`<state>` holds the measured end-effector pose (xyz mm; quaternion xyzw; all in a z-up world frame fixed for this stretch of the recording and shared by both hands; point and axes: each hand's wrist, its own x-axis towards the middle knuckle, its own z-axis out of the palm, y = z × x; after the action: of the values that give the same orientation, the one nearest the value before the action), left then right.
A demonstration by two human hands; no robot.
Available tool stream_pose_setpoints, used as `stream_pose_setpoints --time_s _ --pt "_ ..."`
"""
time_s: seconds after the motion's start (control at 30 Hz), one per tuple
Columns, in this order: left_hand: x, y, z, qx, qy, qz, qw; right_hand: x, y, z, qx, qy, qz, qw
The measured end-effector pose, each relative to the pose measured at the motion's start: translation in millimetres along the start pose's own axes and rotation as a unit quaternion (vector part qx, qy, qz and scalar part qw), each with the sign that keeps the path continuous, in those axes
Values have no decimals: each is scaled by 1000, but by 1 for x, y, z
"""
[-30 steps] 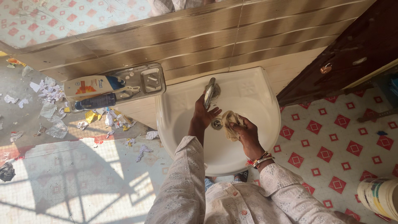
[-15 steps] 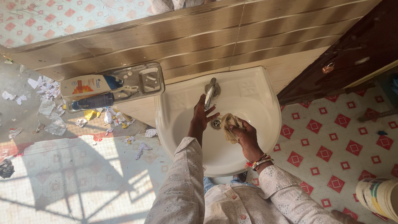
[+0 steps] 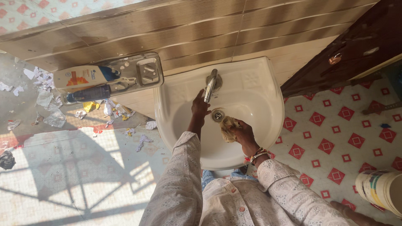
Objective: The person wipes the internal and external surfaces of a sink with a cloth.
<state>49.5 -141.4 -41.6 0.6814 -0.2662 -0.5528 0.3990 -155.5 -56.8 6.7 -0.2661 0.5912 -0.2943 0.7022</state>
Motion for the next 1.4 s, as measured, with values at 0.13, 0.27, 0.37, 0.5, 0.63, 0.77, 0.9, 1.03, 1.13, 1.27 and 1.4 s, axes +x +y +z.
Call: stream_pose_setpoints --time_s 0.13,0.27,0.37,0.5,0.63,0.77,0.9,1.03,1.13,1.27,1.4 --pt "-11 13 3 -29 -26 2 999 7 14 -5 -54 19 4 998" --pt "-15 17 -4 -108 -63 -35 992 20 30 -4 -77 36 -49 995" --pt "-7 16 -7 -85 -57 -30 994 27 17 6 -86 50 -97 990" --pt "1 14 -9 37 4 0 999 21 -26 30 -17 25 -109 994" --pt "14 6 -5 143 10 123 982 9 -75 67 -29 -19 -162 986" --pt "23 2 1 53 44 72 995 7 -96 91 -114 -25 -220 969" --pt "21 27 10 110 144 -28 983 22 -93 92 -175 -7 -242 954" --pt "21 41 13 148 179 -72 970 30 -80 90 -171 10 -296 940" --pt "32 35 17 141 203 -50 968 31 -80 94 -210 46 -317 924" --pt "44 14 18 45 196 -59 978 31 -77 92 -200 46 -312 928" --pt "52 8 13 -176 115 -146 967 39 -71 77 -94 -28 -233 968"
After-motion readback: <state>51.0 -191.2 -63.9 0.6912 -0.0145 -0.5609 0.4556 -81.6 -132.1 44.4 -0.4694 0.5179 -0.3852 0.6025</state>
